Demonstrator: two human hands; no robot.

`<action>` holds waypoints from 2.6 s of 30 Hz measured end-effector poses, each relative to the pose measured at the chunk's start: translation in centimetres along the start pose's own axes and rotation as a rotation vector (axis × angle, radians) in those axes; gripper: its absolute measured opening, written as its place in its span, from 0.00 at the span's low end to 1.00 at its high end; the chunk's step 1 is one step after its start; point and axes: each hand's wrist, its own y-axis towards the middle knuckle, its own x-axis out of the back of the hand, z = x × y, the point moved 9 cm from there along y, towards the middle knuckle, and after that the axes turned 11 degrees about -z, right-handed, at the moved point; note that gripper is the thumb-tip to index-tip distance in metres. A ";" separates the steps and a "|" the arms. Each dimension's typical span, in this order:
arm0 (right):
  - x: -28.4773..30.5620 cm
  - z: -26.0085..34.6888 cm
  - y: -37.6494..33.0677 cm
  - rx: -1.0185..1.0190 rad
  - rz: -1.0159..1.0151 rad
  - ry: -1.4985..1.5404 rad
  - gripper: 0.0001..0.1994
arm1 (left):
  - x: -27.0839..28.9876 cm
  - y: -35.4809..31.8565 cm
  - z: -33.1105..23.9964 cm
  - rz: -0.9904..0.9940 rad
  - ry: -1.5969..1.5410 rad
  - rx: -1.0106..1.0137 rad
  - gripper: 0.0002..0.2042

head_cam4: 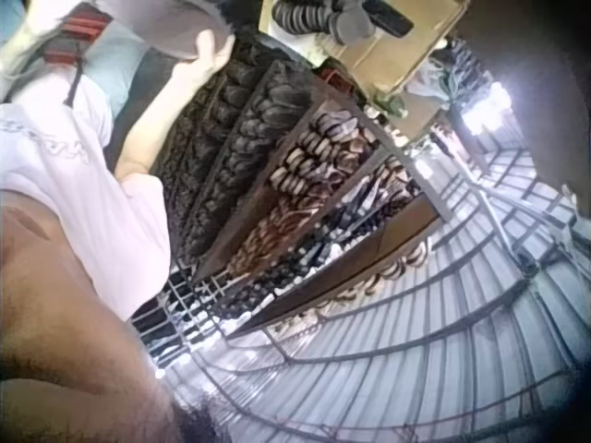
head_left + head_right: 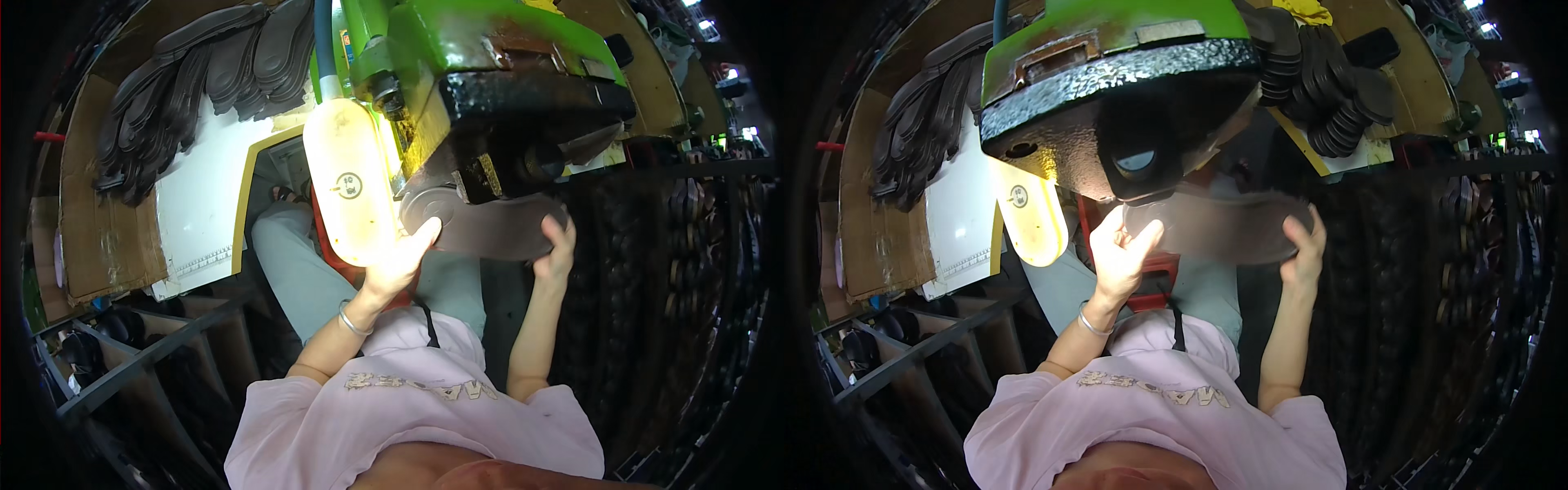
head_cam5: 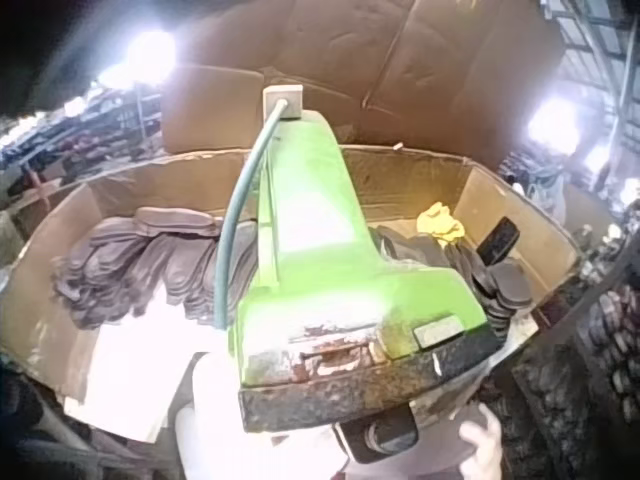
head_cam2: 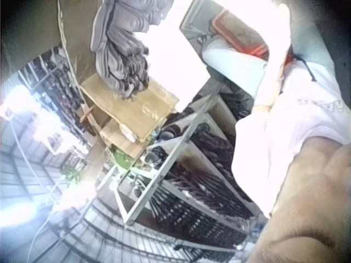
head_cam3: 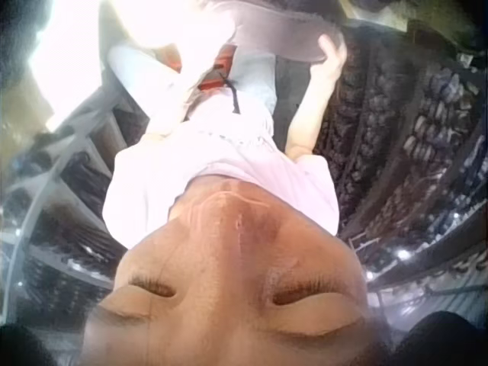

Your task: The person repeatedly picks up dark shoe soles and presses them against a green grinding machine to smooth or shape the edges. They handle the soles one at a time, rotating them to grind different sides, and place finished soles into a red bin or onto a nearby stack.

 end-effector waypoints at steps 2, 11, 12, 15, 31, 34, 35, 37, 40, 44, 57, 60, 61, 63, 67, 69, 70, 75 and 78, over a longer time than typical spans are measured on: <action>-1.6 1.7 2.8 -0.024 0.078 0.005 0.22 | -2.3 0.0 -2.1 0.059 -0.237 0.100 0.13; -9.5 1.0 4.5 -0.031 0.301 0.233 0.11 | 3.7 0.4 -1.8 0.100 -0.005 -0.112 0.18; -9.5 -0.1 4.2 -0.063 0.214 0.260 0.10 | 4.3 0.5 -2.5 0.101 -0.013 -0.110 0.19; -8.9 -2.9 2.9 -0.088 0.098 0.277 0.10 | 6.8 0.2 -4.6 -0.004 -0.099 -0.095 0.17; -16.0 -6.1 -3.5 0.009 0.495 -0.250 0.27 | 12.8 -8.1 2.9 0.161 0.158 0.378 0.14; -17.3 -4.0 -3.7 0.124 0.509 -0.179 0.18 | 4.3 -5.7 1.5 0.321 0.276 0.101 0.28; -17.2 -3.4 -3.7 0.151 0.494 -0.169 0.18 | 1.9 -4.1 0.4 0.300 0.233 -0.005 0.32; -16.1 -3.4 -3.6 0.167 0.439 -0.224 0.20 | -0.2 -0.7 -1.8 0.083 0.263 -0.145 0.16; -11.6 -3.1 -4.5 0.322 0.220 -0.294 0.23 | 0.1 1.3 -1.0 -0.055 0.383 -0.276 0.05; -5.2 -9.5 -13.1 -0.278 0.503 -0.325 0.22 | -0.6 0.8 -2.0 -0.146 0.227 -0.271 0.04; -3.0 1.5 -3.9 0.043 0.147 -0.305 0.15 | 3.5 -0.7 -0.9 -0.153 0.098 -0.232 0.19; -6.9 2.5 -0.8 0.067 0.231 -0.235 0.17 | 3.5 -0.5 -2.3 -0.020 0.020 -0.152 0.21; -8.0 2.2 0.0 0.044 0.285 -0.208 0.17 | 4.1 -0.3 -2.5 0.009 0.036 -0.165 0.21; -9.9 1.5 0.8 0.003 0.367 -0.161 0.16 | 5.4 0.0 -3.2 -0.002 0.090 -0.222 0.19; -11.9 -1.5 0.2 -0.084 0.476 -0.126 0.14 | 7.8 -0.2 -6.4 -0.131 0.041 -0.232 0.16; -13.5 -2.2 -1.5 -0.072 0.564 -0.121 0.10 | 9.9 -0.1 -6.2 -0.149 -0.014 -0.154 0.16; -14.0 -2.4 -2.2 -0.046 0.540 -0.161 0.08 | 11.5 0.0 -5.7 -0.138 -0.005 -0.112 0.16; -16.5 -4.3 -4.7 0.008 0.618 -0.364 0.23 | 15.5 -0.9 -4.5 -0.127 -0.025 0.045 0.10; -17.3 -5.9 -4.8 -0.065 0.651 -0.504 0.22 | 16.5 -2.8 -0.7 0.031 0.137 0.193 0.11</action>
